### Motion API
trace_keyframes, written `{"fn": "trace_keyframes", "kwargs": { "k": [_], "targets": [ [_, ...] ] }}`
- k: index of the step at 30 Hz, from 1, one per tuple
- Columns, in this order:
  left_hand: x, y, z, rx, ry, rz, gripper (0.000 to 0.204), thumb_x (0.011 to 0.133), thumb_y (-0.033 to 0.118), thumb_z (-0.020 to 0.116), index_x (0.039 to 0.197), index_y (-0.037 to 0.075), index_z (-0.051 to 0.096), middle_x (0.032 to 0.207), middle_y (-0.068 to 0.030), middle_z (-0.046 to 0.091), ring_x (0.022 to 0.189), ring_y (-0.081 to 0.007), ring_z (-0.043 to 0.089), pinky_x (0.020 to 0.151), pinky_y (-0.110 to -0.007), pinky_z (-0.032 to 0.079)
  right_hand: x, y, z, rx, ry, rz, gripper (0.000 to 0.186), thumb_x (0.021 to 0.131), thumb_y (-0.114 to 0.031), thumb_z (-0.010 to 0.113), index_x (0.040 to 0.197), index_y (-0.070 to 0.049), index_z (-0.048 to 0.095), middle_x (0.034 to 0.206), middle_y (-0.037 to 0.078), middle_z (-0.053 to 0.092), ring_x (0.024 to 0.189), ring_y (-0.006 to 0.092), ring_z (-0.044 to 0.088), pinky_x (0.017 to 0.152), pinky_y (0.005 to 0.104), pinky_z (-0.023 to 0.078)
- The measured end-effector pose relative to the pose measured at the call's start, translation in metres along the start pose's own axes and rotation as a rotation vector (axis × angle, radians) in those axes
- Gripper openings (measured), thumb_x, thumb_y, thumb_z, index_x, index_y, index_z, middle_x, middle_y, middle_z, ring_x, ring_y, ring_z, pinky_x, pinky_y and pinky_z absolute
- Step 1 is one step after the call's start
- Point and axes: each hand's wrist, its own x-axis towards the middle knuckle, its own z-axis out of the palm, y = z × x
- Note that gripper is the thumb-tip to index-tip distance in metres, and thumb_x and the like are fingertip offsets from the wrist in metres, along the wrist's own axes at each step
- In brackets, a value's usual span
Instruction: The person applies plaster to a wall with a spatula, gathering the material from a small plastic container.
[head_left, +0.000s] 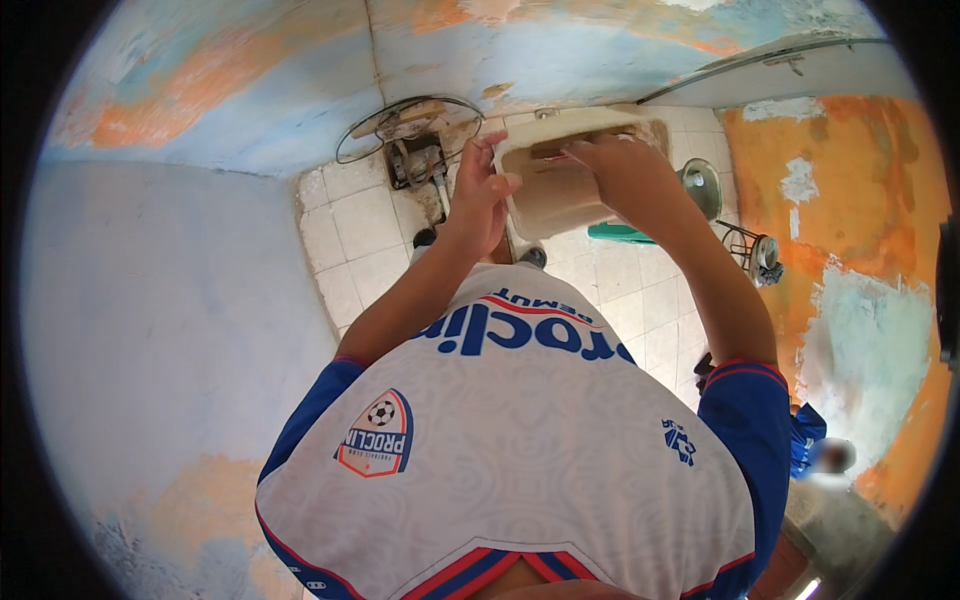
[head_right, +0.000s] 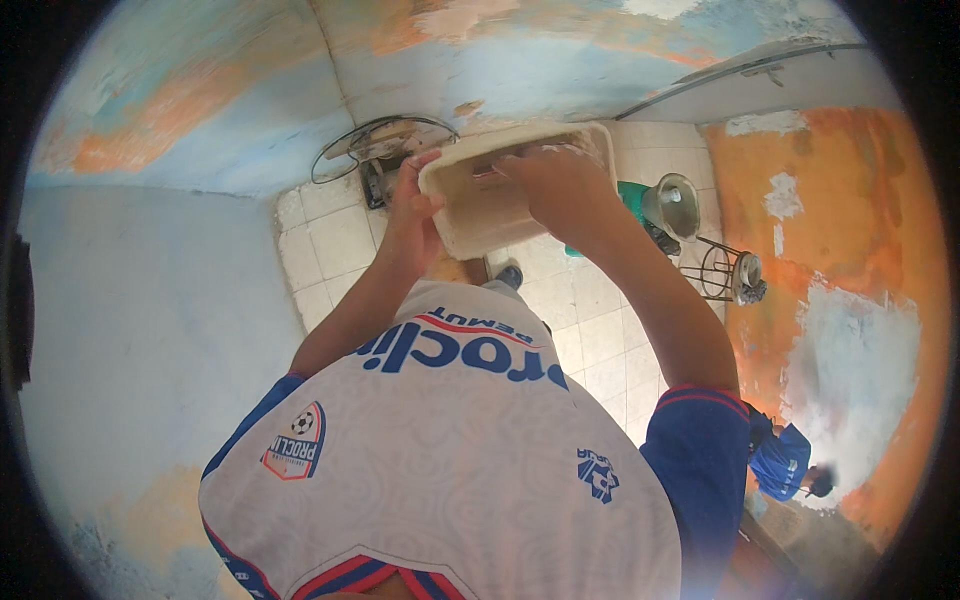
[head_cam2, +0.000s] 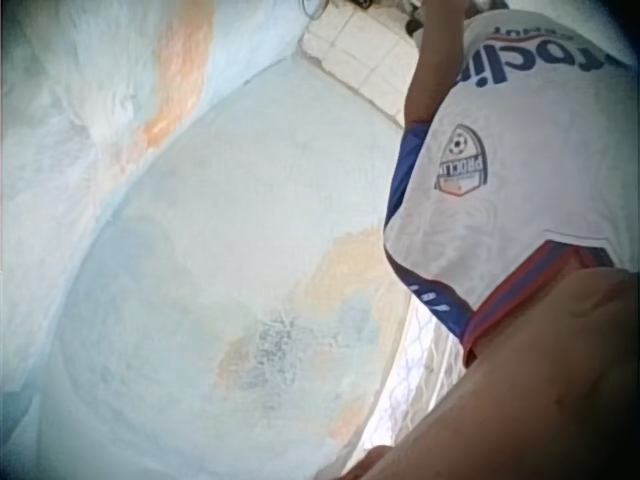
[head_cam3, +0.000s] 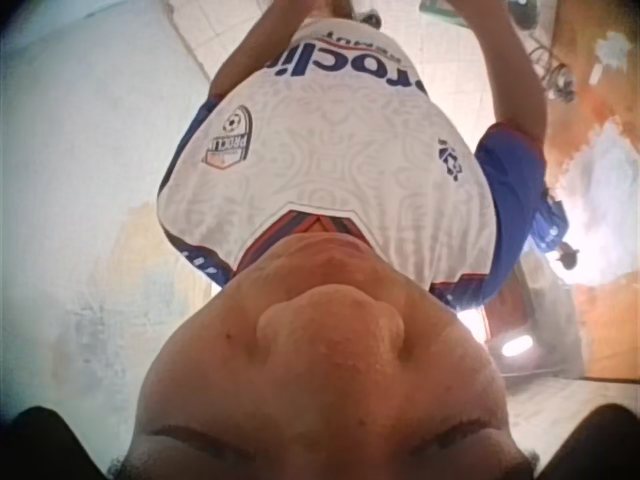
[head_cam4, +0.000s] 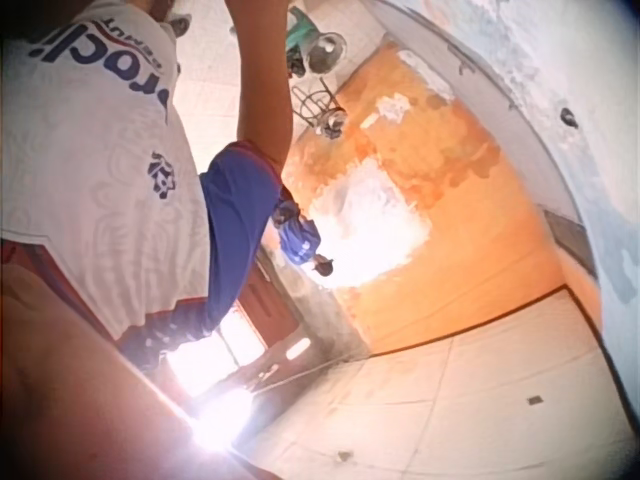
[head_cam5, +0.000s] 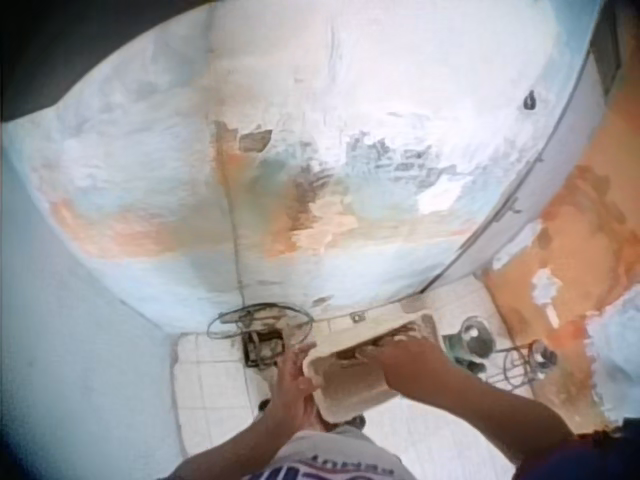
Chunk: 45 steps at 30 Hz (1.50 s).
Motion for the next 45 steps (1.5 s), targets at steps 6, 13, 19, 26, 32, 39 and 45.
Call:
{"fn": "trace_keyframes", "kwargs": {
  "k": [6,13,19,26,32,39,45],
  "targets": [
    [0.01,-0.057,0.045,0.022,-0.049,-0.025,0.063,0.078,0.002,0.061,0.137,0.008,0.039,0.137,-0.0118,0.045,0.124,-0.0222,0.049,0.106,-0.035,0.043,-0.064,0.048,0.013,0.047,-0.016,0.063,0.04,0.088,-0.005,0.059,0.126,-0.017,0.068,0.106,0.012,0.069,0.099,0.0319,0.068,0.084,0.0439,0.054],
    [0.007,-0.178,0.12,0.004,-0.084,-0.033,0.062,0.078,0.003,0.059,0.137,0.008,0.039,0.135,-0.0117,0.048,0.126,-0.0238,0.05,0.109,-0.04,0.043,-0.174,0.157,0.034,0.118,0.109,0.066,0.038,0.087,-0.004,0.059,0.123,-0.013,0.067,0.102,0.012,0.068,0.102,0.0314,0.067,0.088,0.0434,0.054],
    [0.011,-0.25,0.174,0.019,-0.05,-0.078,0.061,0.081,0.005,0.056,0.138,0.008,0.038,0.136,-0.012,0.048,0.126,-0.0237,0.051,0.111,-0.041,0.042,-0.238,0.233,0.058,0.085,0.324,0.036,0.038,0.086,-0.007,0.064,0.124,-0.012,0.067,0.115,0.012,0.07,0.111,0.032,0.066,0.096,0.0417,0.053],
    [0.035,-0.302,0.201,0.092,-0.007,-0.123,0.058,0.085,0.005,0.056,0.139,0.009,0.036,0.131,-0.0115,0.051,0.123,-0.0215,0.051,0.107,-0.041,0.044,-0.27,0.31,0.052,0.377,0.432,0.147,0.02,0.094,-0.007,0.058,0.109,-0.008,0.072,0.112,0.01,0.072,0.105,0.0306,0.067,0.09,0.0397,0.054],
    [0.085,-0.33,0.2,0.074,0.01,-0.204,0.058,0.087,0.008,0.058,0.14,0.009,0.035,0.13,-0.0117,0.052,0.119,-0.0219,0.054,0.1,-0.039,0.049,-0.257,0.351,0.085,0.251,0.381,0.141,0.024,0.093,-0.008,0.06,0.114,-0.012,0.072,0.114,0.008,0.07,0.113,0.028,0.062,0.105,0.0422,0.043],
    [0.155,-0.363,0.191,0.157,0.036,-0.306,0.06,0.083,0.007,0.059,0.138,0.008,0.036,0.127,-0.0106,0.052,0.115,-0.0226,0.057,0.096,-0.039,0.053,-0.253,0.435,0.094,0.506,0.651,0.387,0.035,0.089,-0.013,0.069,0.123,-0.01,0.068,0.12,0.006,0.067,0.113,0.0234,0.061,0.099,0.0367,0.045],
    [0.221,-0.363,0.183,0.296,-0.026,-0.323,0.058,0.083,0.007,0.057,0.137,0.009,0.036,0.128,-0.0119,0.051,0.119,-0.0246,0.056,0.099,-0.04,0.053,-0.325,0.549,0.188,1.187,0.848,0.951,0.042,0.085,-0.009,0.072,0.126,-0.006,0.063,0.102,0.004,0.068,0.098,0.0154,0.064,0.085,0.0309,0.05]
  ]
}}
